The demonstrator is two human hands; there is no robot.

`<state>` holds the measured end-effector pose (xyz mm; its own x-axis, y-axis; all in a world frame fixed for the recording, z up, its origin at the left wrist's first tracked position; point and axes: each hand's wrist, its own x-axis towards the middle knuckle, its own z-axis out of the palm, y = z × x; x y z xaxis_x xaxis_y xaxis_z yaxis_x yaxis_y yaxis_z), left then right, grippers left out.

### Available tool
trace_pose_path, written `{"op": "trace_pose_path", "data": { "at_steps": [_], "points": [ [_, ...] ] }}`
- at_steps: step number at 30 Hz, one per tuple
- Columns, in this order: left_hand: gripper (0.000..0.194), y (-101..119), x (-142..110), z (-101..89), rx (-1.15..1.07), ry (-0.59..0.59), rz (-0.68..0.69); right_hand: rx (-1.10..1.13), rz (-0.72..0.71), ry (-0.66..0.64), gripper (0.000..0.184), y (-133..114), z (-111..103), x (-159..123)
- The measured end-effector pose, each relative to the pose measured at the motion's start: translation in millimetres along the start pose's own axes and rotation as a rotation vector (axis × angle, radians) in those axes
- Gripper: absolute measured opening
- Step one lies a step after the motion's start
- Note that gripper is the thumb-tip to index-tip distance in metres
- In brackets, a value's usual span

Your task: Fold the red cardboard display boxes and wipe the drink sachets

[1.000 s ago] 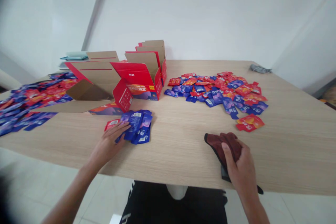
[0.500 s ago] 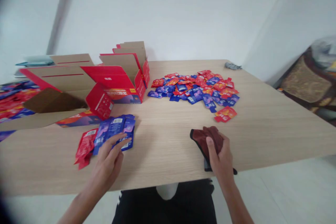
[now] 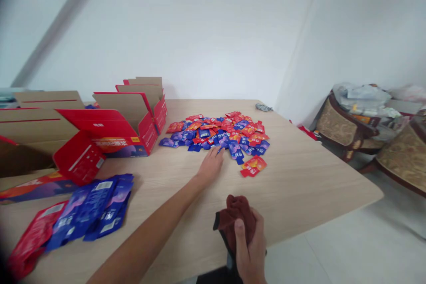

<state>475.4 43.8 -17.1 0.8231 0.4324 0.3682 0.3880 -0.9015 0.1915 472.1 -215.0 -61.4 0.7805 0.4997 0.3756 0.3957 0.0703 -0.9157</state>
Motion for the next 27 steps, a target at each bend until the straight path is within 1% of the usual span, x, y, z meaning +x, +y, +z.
{"op": "trace_pose_path", "data": {
  "at_steps": [3,7,9,11,15,18,21,23,27],
  "points": [
    [0.057,-13.3,30.1,17.0,0.057,-0.031,-0.024,-0.042,0.093,0.068,0.055,6.5,5.2,-2.1],
    [0.06,-24.3,46.3,28.5,0.111,-0.093,-0.004,-0.135,0.178,0.14,0.065,7.6,9.1,-2.7],
    [0.057,-25.6,51.2,31.4,0.134,-0.125,0.019,-0.159,0.19,0.138,0.068,4.2,11.1,-1.8],
    [0.054,-25.0,56.5,32.7,0.154,-0.151,0.033,-0.161,0.184,0.118,0.066,-0.3,13.2,-0.5],
    [0.049,-23.3,65.5,30.1,0.196,-0.163,0.023,-0.16,0.182,0.096,0.065,-3.8,16.0,1.0],
    [0.044,-25.0,66.5,24.5,0.228,-0.153,0.015,-0.18,0.179,0.089,0.067,3.7,14.3,1.7],
    [0.04,-28.7,61.8,17.8,0.249,-0.161,0.046,-0.192,0.134,0.036,0.067,13.7,10.7,2.6],
    [0.037,-30.0,55.5,14.4,0.254,-0.171,0.09,-0.198,0.109,0.013,0.067,16.5,9.5,2.8],
    [0.034,-26.5,34.0,10.4,0.255,-0.162,0.162,-0.211,0.113,0.048,0.066,12.4,10.3,2.4]
  ]
}}
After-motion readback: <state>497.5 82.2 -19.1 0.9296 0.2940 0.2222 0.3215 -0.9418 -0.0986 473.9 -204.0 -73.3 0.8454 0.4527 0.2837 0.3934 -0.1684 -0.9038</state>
